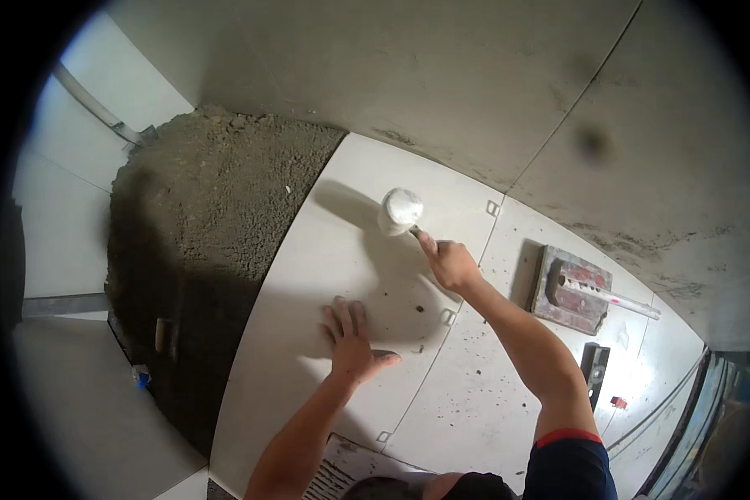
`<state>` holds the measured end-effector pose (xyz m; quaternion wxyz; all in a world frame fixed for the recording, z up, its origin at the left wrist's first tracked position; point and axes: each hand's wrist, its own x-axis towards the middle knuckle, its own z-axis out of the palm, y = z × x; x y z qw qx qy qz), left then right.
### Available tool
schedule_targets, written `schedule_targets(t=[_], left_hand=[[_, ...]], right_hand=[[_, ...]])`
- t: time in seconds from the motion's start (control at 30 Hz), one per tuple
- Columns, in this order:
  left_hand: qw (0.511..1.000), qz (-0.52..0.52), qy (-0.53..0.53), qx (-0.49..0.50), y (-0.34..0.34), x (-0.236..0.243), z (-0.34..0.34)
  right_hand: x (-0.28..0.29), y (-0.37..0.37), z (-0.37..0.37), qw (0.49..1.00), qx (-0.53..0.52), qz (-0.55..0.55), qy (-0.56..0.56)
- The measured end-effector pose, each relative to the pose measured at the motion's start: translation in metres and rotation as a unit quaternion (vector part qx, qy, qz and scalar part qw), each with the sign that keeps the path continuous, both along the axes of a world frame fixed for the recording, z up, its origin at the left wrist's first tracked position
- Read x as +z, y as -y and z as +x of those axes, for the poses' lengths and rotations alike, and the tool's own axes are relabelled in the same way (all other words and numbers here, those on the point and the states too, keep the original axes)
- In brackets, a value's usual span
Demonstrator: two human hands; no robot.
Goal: The person spreads cement on a large white tile using a notched trowel, then places the tile onto a prepared floor area. They press the tile into place and use a rubber mallet to tap it flat, ensuring it is level with adjacent tiles.
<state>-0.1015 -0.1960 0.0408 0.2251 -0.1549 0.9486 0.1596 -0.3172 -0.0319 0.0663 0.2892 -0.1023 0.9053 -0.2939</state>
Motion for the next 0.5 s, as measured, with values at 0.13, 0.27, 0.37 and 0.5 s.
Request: schedule_targets(t=[0.13,0.27,0.37,0.5], left_hand=[[1.000,-0.014,0.007,0.000,0.000,0.004,-0.002],[1.000,0.009,0.005,0.007,-0.001,0.002,-0.004],[1.000,0.018,0.008,0.020,0.004,0.005,0.001],[0.999,0.033,-0.021,0.020,0.003,0.004,-0.003]], right_hand=[[-0.024,-0.015,0.007,1.000,-0.027,0.003,0.012],[-0.029,-0.033,-0.014,0.990,-0.047,-0.039,0.126],[-0.016,-0.026,-0.017,0.999,0.033,0.020,0.006],[-0.031,-0.033,-0.016,0.960,0.085,0.107,-0.243]])
